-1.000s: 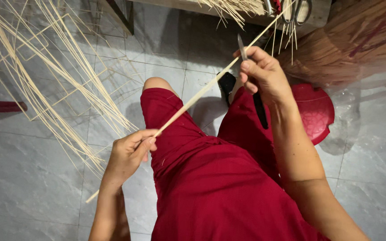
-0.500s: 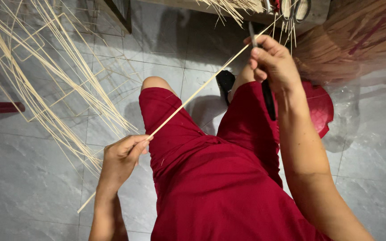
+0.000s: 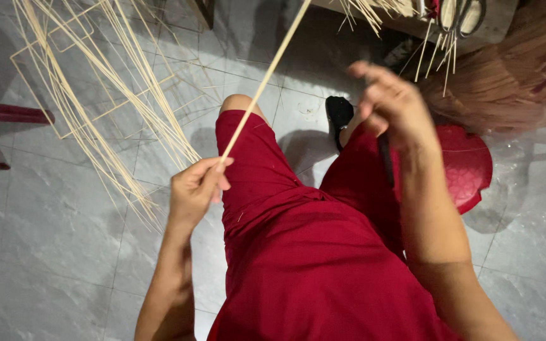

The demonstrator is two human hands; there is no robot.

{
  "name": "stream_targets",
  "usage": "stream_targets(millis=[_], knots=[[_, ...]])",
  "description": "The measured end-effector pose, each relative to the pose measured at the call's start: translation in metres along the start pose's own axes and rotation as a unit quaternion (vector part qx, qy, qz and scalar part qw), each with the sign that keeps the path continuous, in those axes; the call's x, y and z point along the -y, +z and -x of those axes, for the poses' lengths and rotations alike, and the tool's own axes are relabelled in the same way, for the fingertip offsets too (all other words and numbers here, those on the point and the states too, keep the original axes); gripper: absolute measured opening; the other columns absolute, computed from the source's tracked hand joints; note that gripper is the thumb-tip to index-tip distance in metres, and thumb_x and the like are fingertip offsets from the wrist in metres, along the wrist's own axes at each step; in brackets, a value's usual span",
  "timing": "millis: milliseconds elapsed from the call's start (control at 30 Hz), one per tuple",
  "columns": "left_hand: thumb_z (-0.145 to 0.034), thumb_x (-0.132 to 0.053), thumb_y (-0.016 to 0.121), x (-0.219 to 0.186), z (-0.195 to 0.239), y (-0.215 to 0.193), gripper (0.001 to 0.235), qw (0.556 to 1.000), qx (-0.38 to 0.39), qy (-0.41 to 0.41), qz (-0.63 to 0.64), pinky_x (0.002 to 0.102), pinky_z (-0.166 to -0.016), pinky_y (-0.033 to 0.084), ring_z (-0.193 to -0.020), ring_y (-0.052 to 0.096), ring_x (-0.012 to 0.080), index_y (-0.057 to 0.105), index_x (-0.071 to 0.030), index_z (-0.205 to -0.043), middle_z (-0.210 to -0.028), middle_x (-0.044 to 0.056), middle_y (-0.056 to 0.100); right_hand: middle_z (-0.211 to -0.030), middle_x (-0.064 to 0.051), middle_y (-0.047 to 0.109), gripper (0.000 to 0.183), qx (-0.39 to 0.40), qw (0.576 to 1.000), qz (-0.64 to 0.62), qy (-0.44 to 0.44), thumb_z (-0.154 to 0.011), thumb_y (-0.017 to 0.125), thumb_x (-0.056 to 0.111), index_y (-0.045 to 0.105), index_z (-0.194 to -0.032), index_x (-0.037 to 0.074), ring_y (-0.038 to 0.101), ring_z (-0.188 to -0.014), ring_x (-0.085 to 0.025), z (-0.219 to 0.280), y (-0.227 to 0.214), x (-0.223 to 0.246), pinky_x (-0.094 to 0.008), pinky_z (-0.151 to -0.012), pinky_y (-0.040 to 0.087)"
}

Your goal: The person sits on a low stool and repeatedly picks up thin wooden sticks from a pile on a wooden table. Using a small knife, they sharpen one end of each stick and then place the finished stick into a wire rack on the floor. The process is repeated for multiple sticks.

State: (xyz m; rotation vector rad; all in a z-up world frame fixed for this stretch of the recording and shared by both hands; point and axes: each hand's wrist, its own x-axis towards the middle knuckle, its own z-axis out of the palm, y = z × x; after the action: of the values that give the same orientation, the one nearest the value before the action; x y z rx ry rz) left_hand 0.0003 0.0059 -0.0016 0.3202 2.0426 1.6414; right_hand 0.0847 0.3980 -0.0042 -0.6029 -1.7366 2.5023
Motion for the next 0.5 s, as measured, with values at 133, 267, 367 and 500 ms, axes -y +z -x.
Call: stream_targets(millis=[133,267,367,500], knots=[[-0.103,-0.012,0.062,-0.003,-0.004,0.01,0.02,0.999,0.045,0.006,-0.02,0.019,-0.049,0.043,-0.054,0.053,0.0024,0.076,-0.007,-0.115,-0.069,-0.001,0.066,-0.081,-0.007,0.066,0.07,0.102,0.99,-0.08,0.049,-0.097,0.075,0.024,0.044,-0.157,0.005,0.045,-0.049,-0.007,0.005,0.03,-0.011,-0.022,-0.046,0.035],[-0.099,-0.013,0.063,-0.005,0.002,0.002,0.021,0.994,0.074,-0.007,-0.076,0.02,-0.047,0.045,-0.052,0.053,0.0035,0.078,-0.008,-0.114,-0.067,0.0,0.067,-0.086,-0.006,0.066,0.08,0.023,0.997,-0.066,-0.039,-0.097,0.075,0.022,0.035,-0.165,0.008,0.046,-0.052,-0.008,-0.002,0.008,0.015,-0.022,-0.046,0.034],[-0.097,-0.015,0.064,-0.003,0.007,-0.006,0.021,0.988,0.087,-0.036,-0.119,0.021,-0.046,0.045,-0.051,0.054,0.0047,0.079,-0.01,-0.112,-0.065,0.0,0.069,-0.092,-0.007,0.065,0.083,0.017,0.994,-0.083,-0.073,-0.099,0.075,0.017,0.03,-0.168,0.009,0.045,-0.054,-0.009,-0.003,-0.015,0.039,-0.022,-0.048,0.034],[-0.096,-0.016,0.066,0.005,0.015,-0.012,0.02,0.984,0.085,-0.084,-0.129,0.022,-0.049,0.048,-0.052,0.055,0.006,0.081,-0.011,-0.109,-0.064,0.0,0.068,-0.093,-0.008,0.064,0.074,0.015,0.991,-0.1,-0.087,-0.102,0.073,0.012,0.037,-0.167,0.009,0.043,-0.056,-0.008,-0.004,-0.029,0.055,-0.02,-0.05,0.034]])
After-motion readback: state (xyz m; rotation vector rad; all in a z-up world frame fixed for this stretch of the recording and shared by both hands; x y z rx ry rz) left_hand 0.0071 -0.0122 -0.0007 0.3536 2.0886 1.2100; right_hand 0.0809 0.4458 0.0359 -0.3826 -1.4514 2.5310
